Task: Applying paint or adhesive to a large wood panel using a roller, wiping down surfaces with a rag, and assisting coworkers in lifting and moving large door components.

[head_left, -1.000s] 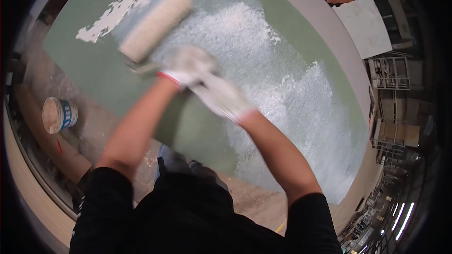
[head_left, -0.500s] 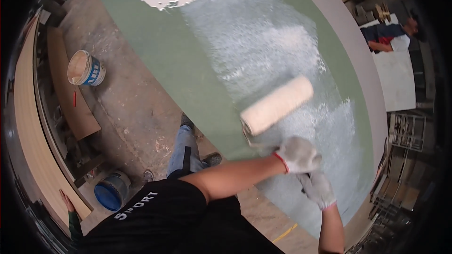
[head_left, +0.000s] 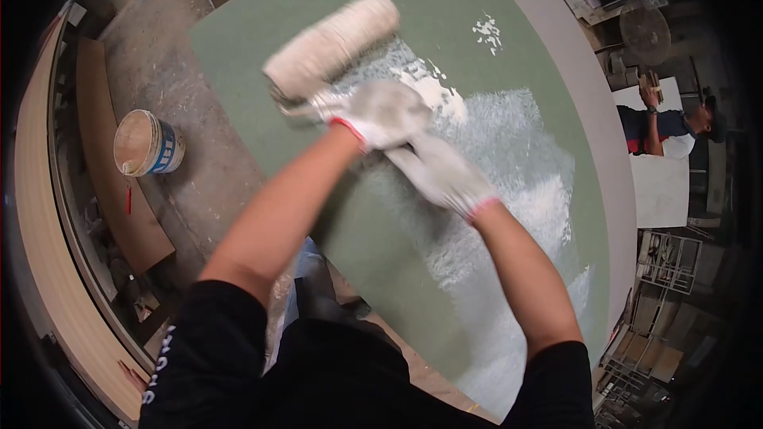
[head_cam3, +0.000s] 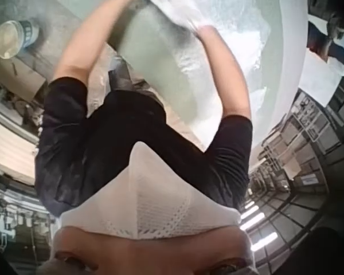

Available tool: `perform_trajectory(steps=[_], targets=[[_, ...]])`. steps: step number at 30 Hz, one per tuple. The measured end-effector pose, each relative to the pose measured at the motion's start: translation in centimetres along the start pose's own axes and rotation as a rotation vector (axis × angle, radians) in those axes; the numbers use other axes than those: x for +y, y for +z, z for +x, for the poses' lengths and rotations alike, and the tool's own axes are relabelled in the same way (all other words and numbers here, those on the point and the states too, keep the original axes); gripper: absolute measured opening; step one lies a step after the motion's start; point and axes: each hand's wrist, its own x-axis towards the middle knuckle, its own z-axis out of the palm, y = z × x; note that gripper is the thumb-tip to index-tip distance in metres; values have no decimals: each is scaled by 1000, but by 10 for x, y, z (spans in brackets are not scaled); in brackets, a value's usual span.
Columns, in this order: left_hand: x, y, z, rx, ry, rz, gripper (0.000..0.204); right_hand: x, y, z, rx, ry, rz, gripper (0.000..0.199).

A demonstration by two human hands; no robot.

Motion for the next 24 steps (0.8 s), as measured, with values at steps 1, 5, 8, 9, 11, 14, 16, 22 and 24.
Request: perform_trajectory(steps=[1, 5, 8, 9, 11, 14, 16, 22, 24], targets=[[-39, -15, 2, 21, -44, -3, 38, -24, 2, 29, -24, -18, 20, 46], [-75, -67, 14, 4, -153, 21, 32, -64, 6, 82, 19, 51, -29, 49], [-58, -39, 2, 36, -75, -114, 31, -46, 13, 45, 64, 31, -11, 49], [-30, -17, -5, -29, -97, -137, 31, -32, 19, 13, 96, 51, -21, 48], [33, 25, -35, -130, 140, -25, 32, -8, 33, -66, 128, 139, 41, 43], [132, 75, -90, -313, 225, 3, 36, -4, 49, -192, 83, 332, 56, 36], [178, 109, -116, -345, 257, -250, 37, -9, 55, -259, 86, 501, 56, 33], [127, 72, -75, -403, 421, -360, 38, -27, 56, -193, 105, 687, 188, 35], [79, 43, -30, -419, 418, -189, 35, -33, 55, -125, 193, 634, 242, 36]])
